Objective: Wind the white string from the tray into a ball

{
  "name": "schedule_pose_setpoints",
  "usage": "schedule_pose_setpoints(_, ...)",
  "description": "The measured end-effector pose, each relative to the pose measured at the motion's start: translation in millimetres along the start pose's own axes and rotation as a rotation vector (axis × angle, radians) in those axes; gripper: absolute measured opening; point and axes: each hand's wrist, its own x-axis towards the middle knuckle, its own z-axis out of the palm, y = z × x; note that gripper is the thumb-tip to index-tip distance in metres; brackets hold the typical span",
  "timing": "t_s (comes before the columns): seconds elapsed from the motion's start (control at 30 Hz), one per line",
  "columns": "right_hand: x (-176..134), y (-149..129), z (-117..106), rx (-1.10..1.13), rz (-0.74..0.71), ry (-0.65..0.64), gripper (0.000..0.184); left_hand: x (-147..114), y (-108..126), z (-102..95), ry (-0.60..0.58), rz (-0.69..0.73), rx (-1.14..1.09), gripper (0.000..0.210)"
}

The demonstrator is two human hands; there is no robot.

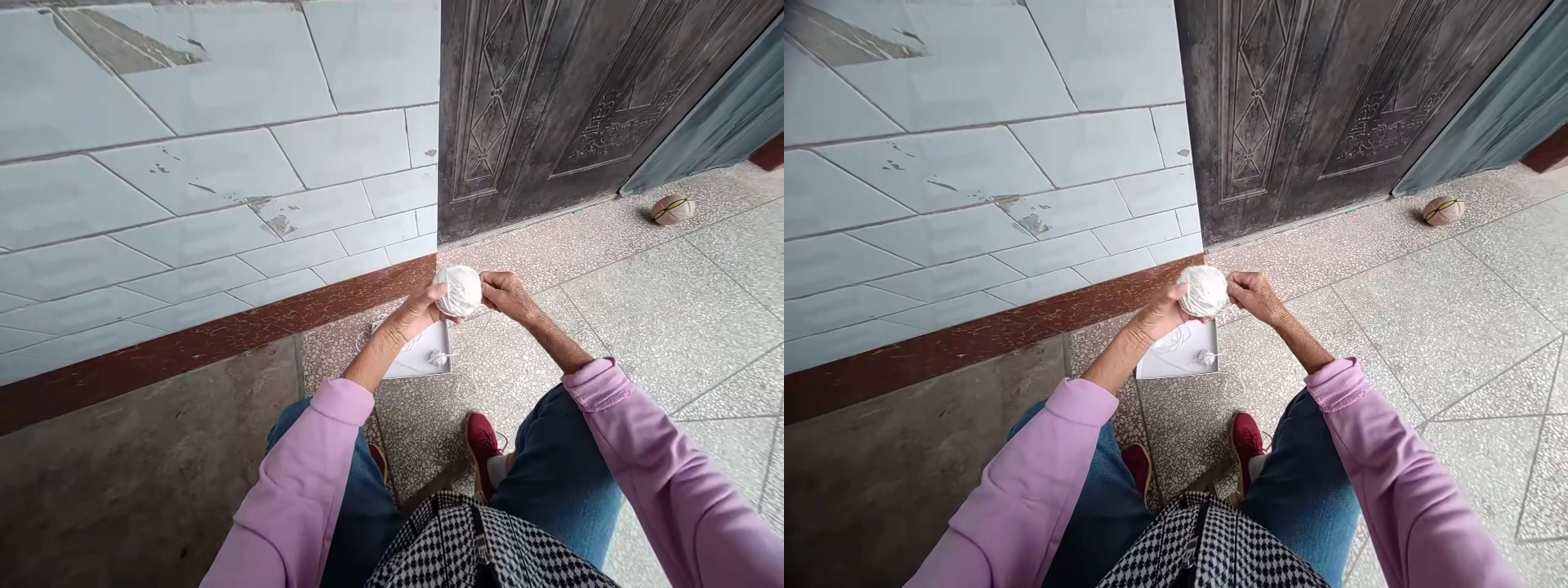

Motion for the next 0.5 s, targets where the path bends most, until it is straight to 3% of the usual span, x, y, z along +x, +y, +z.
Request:
schedule_pose_setpoints(0.13, 2.4, 6.8, -2.6, 0.035, 0.069, -0.038, 0.048, -2.0, 20.8, -11.7, 0.205, 0.172, -0.161, 0.100)
schedule_pose_setpoints(0.27, 2.3, 21.9, -16.5, 0.050, 0.149, -0.037, 0.048, -11.1, 50.6, -28.7, 0.384, 0.392, -0.261, 0.092)
schedule_pose_setpoints(0.5, -13.2, 44.1, -52.5, 0.057, 0.301, -0.041, 0.053, -33.3, 85.9, -68.4, 0.585, 0.526, -0.329, 0.065)
